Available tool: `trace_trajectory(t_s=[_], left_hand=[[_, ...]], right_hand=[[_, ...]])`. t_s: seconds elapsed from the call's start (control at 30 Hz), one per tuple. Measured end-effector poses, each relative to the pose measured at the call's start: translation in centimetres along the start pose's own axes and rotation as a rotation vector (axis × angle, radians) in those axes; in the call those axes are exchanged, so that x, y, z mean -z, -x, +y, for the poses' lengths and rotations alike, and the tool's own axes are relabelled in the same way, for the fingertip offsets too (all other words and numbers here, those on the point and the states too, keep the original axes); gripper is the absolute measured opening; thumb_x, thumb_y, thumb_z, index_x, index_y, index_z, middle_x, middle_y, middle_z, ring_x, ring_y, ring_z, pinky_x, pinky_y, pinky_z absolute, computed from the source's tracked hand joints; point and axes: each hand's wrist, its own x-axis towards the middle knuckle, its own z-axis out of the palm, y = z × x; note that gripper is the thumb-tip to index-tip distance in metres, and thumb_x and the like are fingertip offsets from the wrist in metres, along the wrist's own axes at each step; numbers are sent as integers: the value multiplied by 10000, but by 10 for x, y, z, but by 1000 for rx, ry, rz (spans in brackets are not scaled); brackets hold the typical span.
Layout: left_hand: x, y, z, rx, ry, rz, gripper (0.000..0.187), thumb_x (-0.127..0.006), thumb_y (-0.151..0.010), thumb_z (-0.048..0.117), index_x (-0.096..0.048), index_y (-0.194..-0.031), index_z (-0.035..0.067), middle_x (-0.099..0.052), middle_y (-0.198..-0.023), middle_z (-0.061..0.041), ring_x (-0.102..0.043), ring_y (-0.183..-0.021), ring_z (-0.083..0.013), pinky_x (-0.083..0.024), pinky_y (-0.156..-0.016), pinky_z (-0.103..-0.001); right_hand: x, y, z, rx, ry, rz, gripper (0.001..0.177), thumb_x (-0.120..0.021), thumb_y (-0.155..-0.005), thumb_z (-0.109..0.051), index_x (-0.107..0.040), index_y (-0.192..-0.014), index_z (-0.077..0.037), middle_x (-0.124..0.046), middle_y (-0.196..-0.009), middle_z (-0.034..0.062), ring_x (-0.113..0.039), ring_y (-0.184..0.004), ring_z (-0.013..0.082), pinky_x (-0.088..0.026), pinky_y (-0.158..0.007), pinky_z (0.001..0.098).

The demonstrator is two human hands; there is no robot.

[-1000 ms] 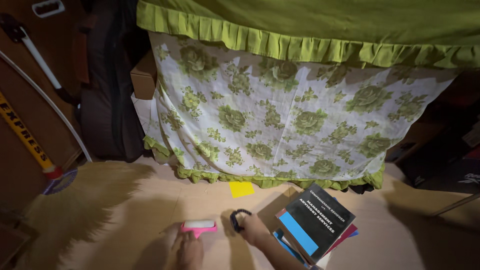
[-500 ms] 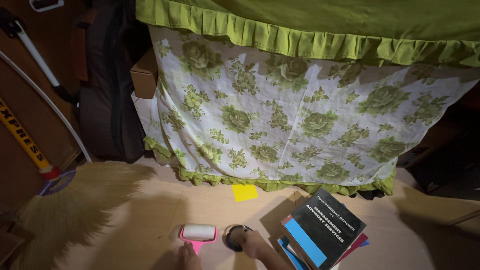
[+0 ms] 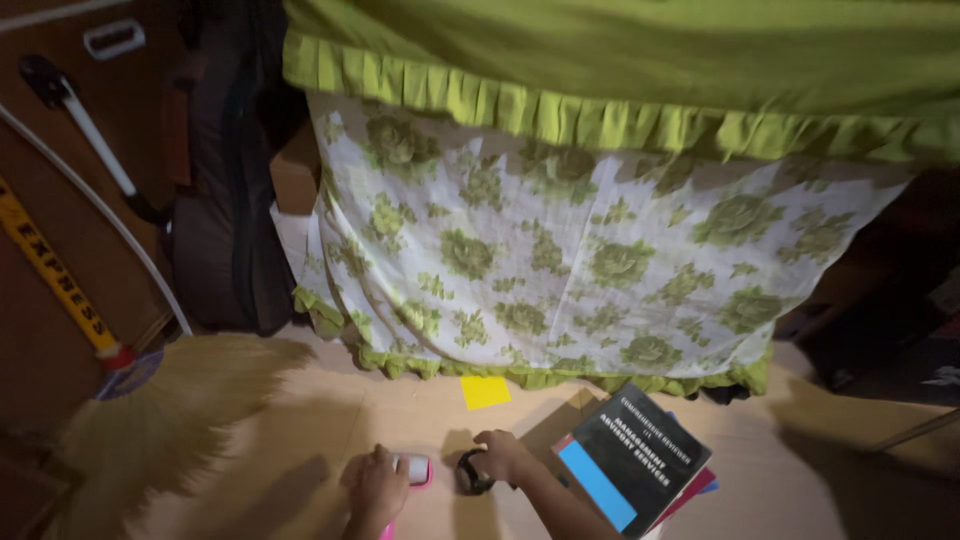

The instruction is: The person removes several books from a wire storage rack and places them on a nearby table. The person then moves various small items, including a hairbrush, a clock, a box, and a pen holder, from the rack to the table.

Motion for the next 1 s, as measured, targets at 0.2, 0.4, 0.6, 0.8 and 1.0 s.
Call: trace_trajectory(t_s=[0.2,0.4,0.6,0.8,1.0], left_hand=[[73,-25,83,133,339,-196,800,-318,-942,645,-503,-1507,110,-533,-1514,-175,-457,-1438,-328,-337,-1179,-406],[140,-28,164,-15,711,-190,865,-339,-971,675,-503,-1487,0,-517,-1544,-174,-439,-1457,-256,-315,-1180,-358],[229,-9,256,-71,920,-230,846,-403,-982,646,-528,-1450,-47,-550,-1526,-167,-481,-1420,-250,-332,-1171,-353],[341,43,372,25,748,-201,806,-362,-976,631,-582,-1448,16,-515,-1564,-91,-378,-1469,-203,-125,-1215,-347],[449,110,496,-39,897,-389,853,-326,-984,662,-437,-1529,15,-446,-1625,-84,-367,-1519,-193,-215,-1232,-339]], right_hand=[[93,3,-72,-18,-266,225,523,-641,-910,-397,-633,-1311,-63,-679,-1296,167,-639,-1231,323,-486,-1052,386],[210,32,-153,-118,-608,253,589,-556,-935,-503,-655,-1316,-64,-707,-1291,152,-643,-1247,280,-468,-1063,358],[324,97,-228,-149,-773,204,618,-532,-948,-522,-607,-1379,-86,-668,-1361,118,-587,-1308,259,-428,-1096,361],[436,153,-295,-105,-881,232,600,-523,-952,-497,-625,-1367,-76,-700,-1308,141,-615,-1266,270,-440,-1086,363],[584,248,-365,-140,-920,226,556,-515,-964,-450,-573,-1409,-122,-663,-1361,79,-570,-1287,215,-406,-1095,335]])
